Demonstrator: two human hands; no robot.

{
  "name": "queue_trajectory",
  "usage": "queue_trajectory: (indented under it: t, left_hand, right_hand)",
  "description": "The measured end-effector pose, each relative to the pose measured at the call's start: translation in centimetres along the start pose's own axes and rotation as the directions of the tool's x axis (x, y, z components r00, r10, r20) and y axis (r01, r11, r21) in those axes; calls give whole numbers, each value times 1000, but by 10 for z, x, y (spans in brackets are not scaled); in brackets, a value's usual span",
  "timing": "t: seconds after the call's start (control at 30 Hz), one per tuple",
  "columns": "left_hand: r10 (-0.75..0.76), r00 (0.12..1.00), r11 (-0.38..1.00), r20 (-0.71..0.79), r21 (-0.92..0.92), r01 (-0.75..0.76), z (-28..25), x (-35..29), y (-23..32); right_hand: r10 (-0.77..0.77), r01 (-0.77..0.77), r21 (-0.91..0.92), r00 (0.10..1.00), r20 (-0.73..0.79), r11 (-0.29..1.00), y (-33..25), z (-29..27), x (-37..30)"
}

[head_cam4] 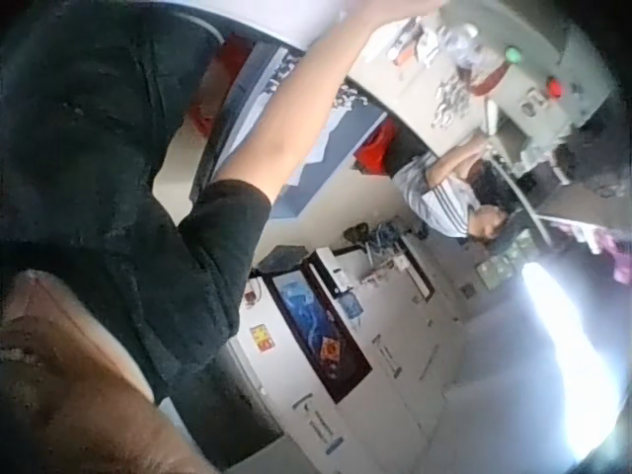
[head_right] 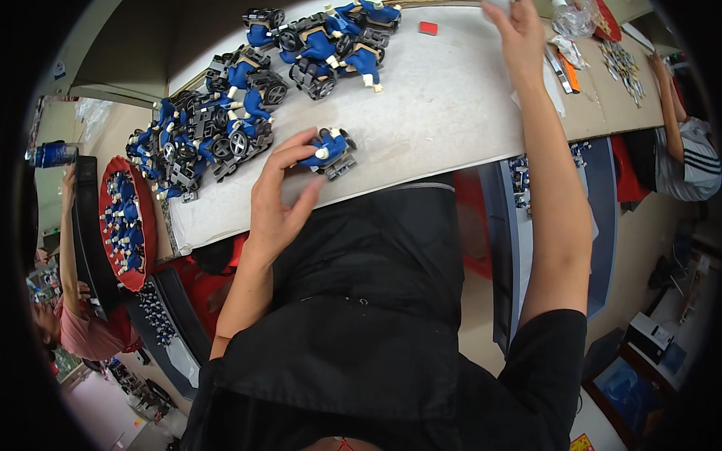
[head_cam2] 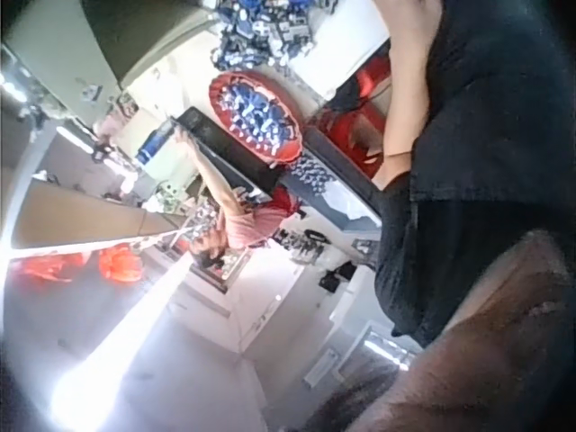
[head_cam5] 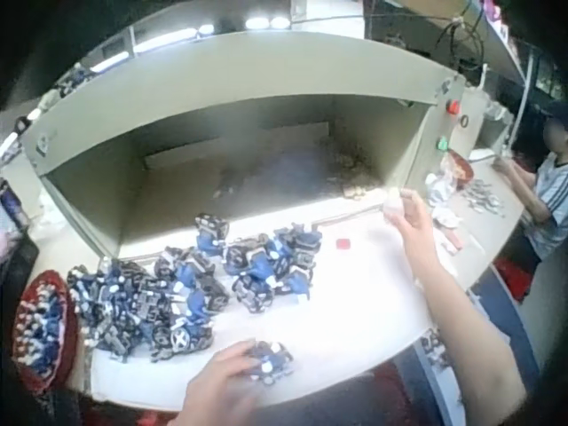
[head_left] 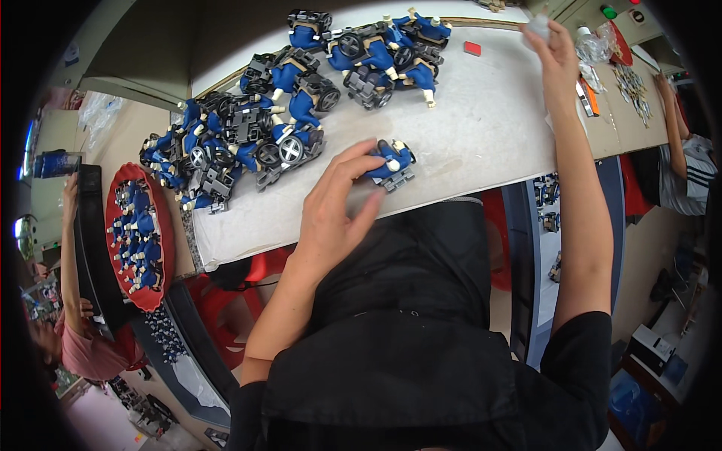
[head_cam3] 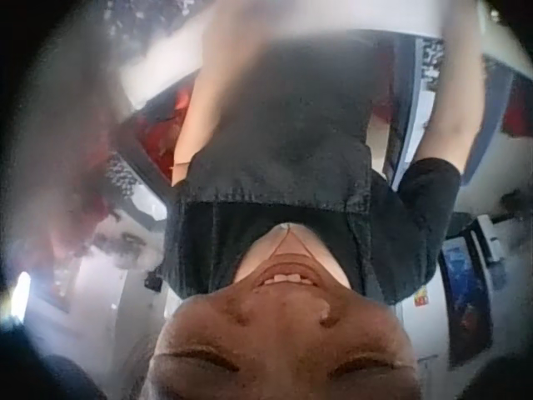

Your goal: The person assembles miniature figures in wheelchairs by applying glue with a squeeze bottle and attaching pieces by hand. The person then empties a tray of figure components onto the workbench and assembles them.

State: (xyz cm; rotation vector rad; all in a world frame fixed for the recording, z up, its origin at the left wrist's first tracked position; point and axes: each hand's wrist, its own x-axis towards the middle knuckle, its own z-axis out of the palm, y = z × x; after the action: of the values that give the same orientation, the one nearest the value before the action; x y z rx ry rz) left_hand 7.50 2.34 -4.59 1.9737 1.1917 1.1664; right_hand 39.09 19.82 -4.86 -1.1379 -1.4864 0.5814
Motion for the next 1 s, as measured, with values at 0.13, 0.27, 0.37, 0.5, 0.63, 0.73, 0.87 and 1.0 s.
queue_trajectory:
  t: [0.13,0.27,0.37,0.5,0.63,0.73,0.87,1.0]
  left_hand:
    - [-46,999,997,17,65,45,4,-6,-3]
    - [-27,1000,994,12,110,26,4,-3,-2]
    - [4,1000,991,23,134,-7,4,-2,-4]
    - [84,996,989,-27,128,-80,8,-6,-11]
    - [32,998,983,-54,180,-22,10,-5,-7]
    - [91,992,974,-88,218,-70,11,-8,-7]
    - [81,987,987,-139,149,-60,15,-11,-11]
    - [136,980,977,-143,180,-110,14,-10,-14]
  right_hand:
    - [0,29,222,992,-129,975,-68,24,-56]
    - [165,-112,223,958,-235,968,-98,31,-144]
    - [221,-128,337,941,-257,933,-101,36,-198]
    - [368,-158,546,880,-300,823,-106,48,-224]
    - [297,-146,479,920,-257,866,-113,58,-227]
    - [110,-47,331,979,-171,942,-114,62,-226]
    - [-97,103,179,994,-44,979,-113,65,-224]
    - [-170,168,125,985,9,978,-114,69,-220]
